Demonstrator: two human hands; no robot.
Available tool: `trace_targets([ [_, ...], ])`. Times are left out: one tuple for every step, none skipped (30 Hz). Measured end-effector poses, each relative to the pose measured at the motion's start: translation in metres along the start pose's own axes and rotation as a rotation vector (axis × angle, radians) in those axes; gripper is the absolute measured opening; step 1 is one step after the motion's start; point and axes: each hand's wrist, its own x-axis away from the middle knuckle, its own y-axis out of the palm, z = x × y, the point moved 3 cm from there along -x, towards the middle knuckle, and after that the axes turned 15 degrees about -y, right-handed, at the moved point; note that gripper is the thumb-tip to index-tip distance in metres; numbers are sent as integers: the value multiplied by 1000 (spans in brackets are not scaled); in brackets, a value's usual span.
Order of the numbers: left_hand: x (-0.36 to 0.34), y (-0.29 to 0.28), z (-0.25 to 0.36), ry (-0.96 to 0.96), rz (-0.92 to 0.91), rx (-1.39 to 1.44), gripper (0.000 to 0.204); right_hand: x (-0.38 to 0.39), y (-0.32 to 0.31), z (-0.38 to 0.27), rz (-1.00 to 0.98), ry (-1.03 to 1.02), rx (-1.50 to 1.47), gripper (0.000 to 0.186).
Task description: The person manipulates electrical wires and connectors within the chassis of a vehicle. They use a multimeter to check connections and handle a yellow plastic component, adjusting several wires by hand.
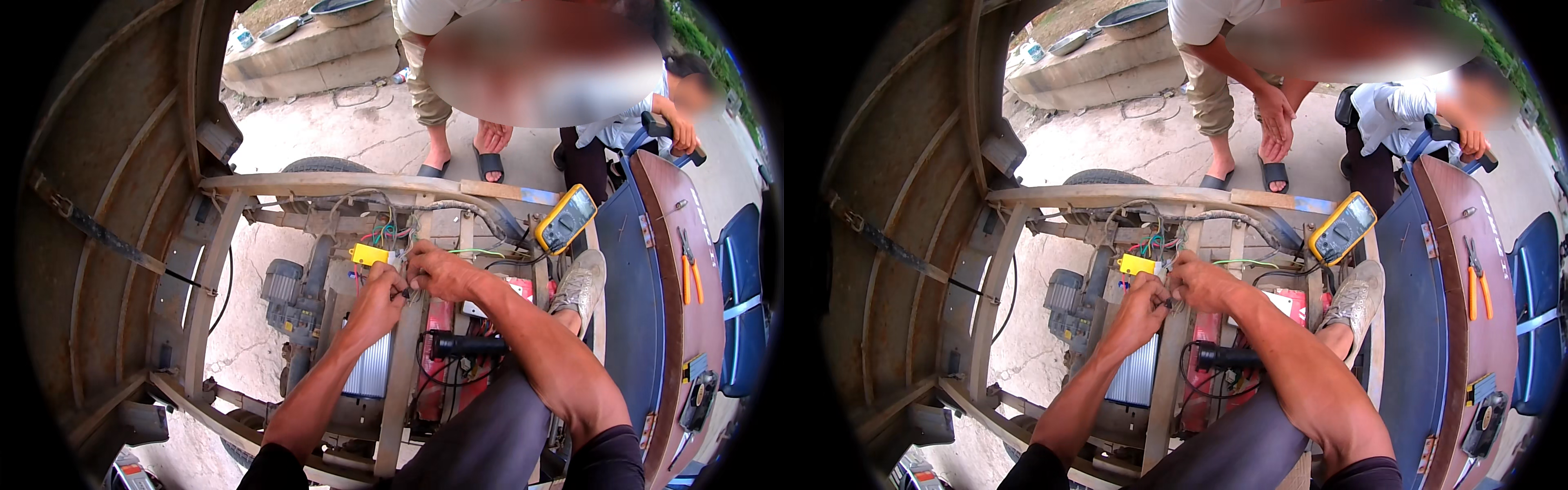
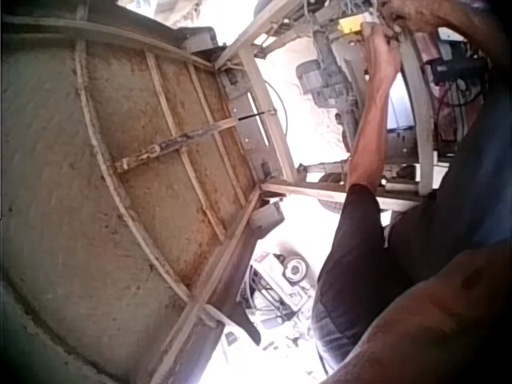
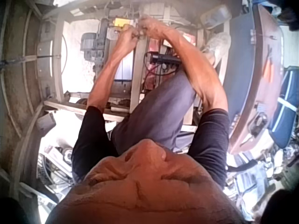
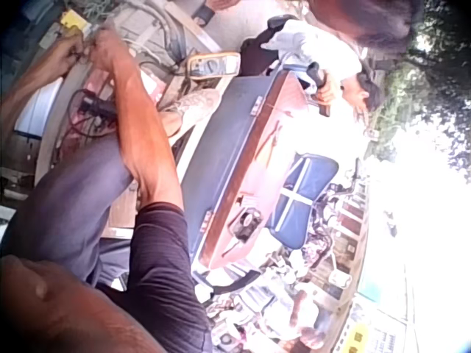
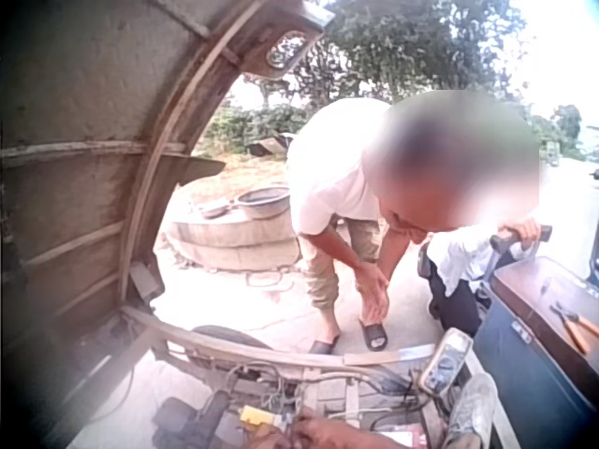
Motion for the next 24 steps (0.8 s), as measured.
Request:
trace_targets([
  [1,0,2,0,0,2,20,0,-1,1,20,5,-41,17],
  [4,-2,8,40,40,6,20,0,-1,1,18,6,-41,17],
  [7,-3,12,81,81,12,19,1,-2,3,13,37,-49,17],
  [9,-3,13,80,82,12,19,0,-2,3,8,65,-58,16],
  [12,-2,13,100,103,12,18,0,-2,3,7,65,-57,16],
  [14,-2,13,120,124,11,16,0,-2,3,4,71,-47,17],
  [15,-2,11,120,125,11,16,0,-3,2,2,77,-37,17],
  [15,-2,9,190,181,-43,15,-1,-3,0,1,77,-37,17],
  [17,-3,8,260,238,-98,13,-1,-4,-2,-5,88,-44,17],
  [17,-2,9,263,238,-97,13,-1,-6,-3,-8,100,-49,17],
  [16,-1,8,245,222,-52,11,0,-5,0,-6,100,-46,17],
  [16,0,8,226,206,-8,9,1,-3,4,-7,70,-21,16],
  [17,-1,7,226,207,-9,9,0,-2,2,-8,39,0,16],
  [16,-1,4,120,167,73,7,0,-3,1,-8,37,0,16],
  [16,-1,1,14,128,154,7,0,-3,0,-20,40,-2,16],
  [15,-2,0,14,129,153,7,-1,-3,-3,-33,44,-3,15],
  [15,-1,-1,-35,114,177,7,-1,-3,-4,-33,42,-3,15],
  [14,-1,-3,-83,99,201,8,-1,-2,-4,-43,44,-2,16],
  [13,0,-1,-82,98,203,8,0,-2,-4,-52,49,1,17],
  [11,2,0,-113,116,172,9,0,-2,-4,-52,52,3,17],
  [10,3,2,-145,135,141,10,0,-1,-2,-62,54,7,19],
  [8,2,4,-145,136,140,10,-1,-1,-3,-71,53,9,22],
  [7,1,7,-142,156,102,10,-1,-1,-4,-71,52,9,22],
  [7,1,8,-138,177,63,11,-1,-1,-4,-67,52,6,23],
])
